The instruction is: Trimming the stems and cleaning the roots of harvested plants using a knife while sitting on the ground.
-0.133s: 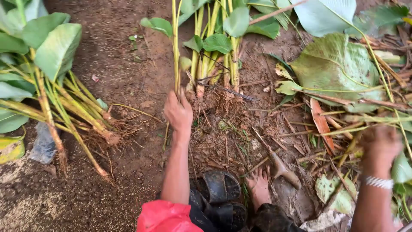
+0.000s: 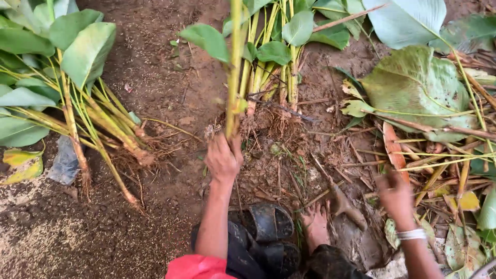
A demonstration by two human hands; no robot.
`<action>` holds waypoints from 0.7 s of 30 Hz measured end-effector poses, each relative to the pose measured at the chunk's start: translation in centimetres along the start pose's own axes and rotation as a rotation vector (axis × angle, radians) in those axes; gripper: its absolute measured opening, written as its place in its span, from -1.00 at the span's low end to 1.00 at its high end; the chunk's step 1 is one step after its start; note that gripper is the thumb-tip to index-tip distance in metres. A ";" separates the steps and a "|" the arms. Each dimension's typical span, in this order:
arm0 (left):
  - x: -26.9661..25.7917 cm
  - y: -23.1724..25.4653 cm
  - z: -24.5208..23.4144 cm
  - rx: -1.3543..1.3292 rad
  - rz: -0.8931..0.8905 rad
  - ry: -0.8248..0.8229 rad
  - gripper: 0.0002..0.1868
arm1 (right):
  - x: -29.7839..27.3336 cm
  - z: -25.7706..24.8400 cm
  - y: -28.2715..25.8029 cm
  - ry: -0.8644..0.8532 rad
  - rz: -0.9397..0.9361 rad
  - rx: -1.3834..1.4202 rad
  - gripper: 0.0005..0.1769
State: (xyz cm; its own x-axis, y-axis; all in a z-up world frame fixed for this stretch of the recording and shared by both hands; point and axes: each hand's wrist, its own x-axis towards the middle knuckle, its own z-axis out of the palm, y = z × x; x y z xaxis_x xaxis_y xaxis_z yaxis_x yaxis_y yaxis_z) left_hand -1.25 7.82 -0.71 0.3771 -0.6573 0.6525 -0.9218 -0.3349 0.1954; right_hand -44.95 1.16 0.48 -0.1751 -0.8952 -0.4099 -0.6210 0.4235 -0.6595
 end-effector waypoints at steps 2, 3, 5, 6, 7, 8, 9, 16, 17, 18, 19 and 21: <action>-2.0 0.7 -2.5 -0.215 0.158 -0.143 -0.69 | -3.2 2.9 -1.7 -0.390 -0.080 -0.288 -0.30; -3.3 -0.1 -2.8 -0.227 0.162 -0.156 -0.69 | -3.6 4.1 0.8 -0.385 -0.062 -0.289 -0.30; -5.8 -1.6 -2.8 -0.168 0.274 -0.350 -0.61 | -4.2 6.6 5.8 -0.385 -0.379 -0.645 -0.06; -6.5 -2.6 -3.1 -0.185 0.281 -0.364 -0.61 | -4.1 7.4 7.1 -0.381 -0.356 -0.648 -0.06; -7.1 -3.4 -3.2 -0.213 0.292 -0.447 -0.62 | -3.8 8.0 8.4 -0.379 -0.408 -0.716 0.02; -7.7 -4.1 -3.1 -0.240 0.305 -0.531 -0.62 | -3.5 8.5 9.8 -0.378 -0.460 -0.785 0.11; -8.0 -4.2 -3.0 -0.255 0.313 -0.550 -0.62 | -3.4 8.6 10.9 -0.381 -0.434 -0.787 0.11; -7.5 -4.1 -2.0 -0.256 -0.179 -1.437 -0.54 | -2.4 10.0 14.9 -0.447 -0.408 -0.563 -0.07; -8.2 -5.1 -1.3 -0.286 -0.285 -1.559 -0.48 | -2.6 10.3 13.9 -0.401 -0.301 -0.365 -0.21; -8.6 -5.2 -1.0 -0.279 -0.292 -1.564 -0.48 | -4.1 8.8 9.7 -0.411 -0.298 -0.362 -0.21; -9.0 -5.2 -0.7 -0.270 -0.321 -1.563 -0.40 | -5.5 7.2 5.5 -0.340 -0.256 -0.259 -0.28; -7.0 -4.0 -3.1 -0.260 -0.350 -1.567 -0.31 | -7.5 4.0 -1.5 -0.271 -0.207 -0.157 -0.33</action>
State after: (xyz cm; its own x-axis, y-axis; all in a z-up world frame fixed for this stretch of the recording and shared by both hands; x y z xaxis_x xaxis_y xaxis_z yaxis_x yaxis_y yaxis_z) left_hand -0.43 15.81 -3.79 0.1274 -0.6376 -0.7598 -0.7042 -0.5976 0.3834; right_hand -39.65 7.84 1.98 0.1621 -0.8814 -0.4437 -0.7353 0.1920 -0.6500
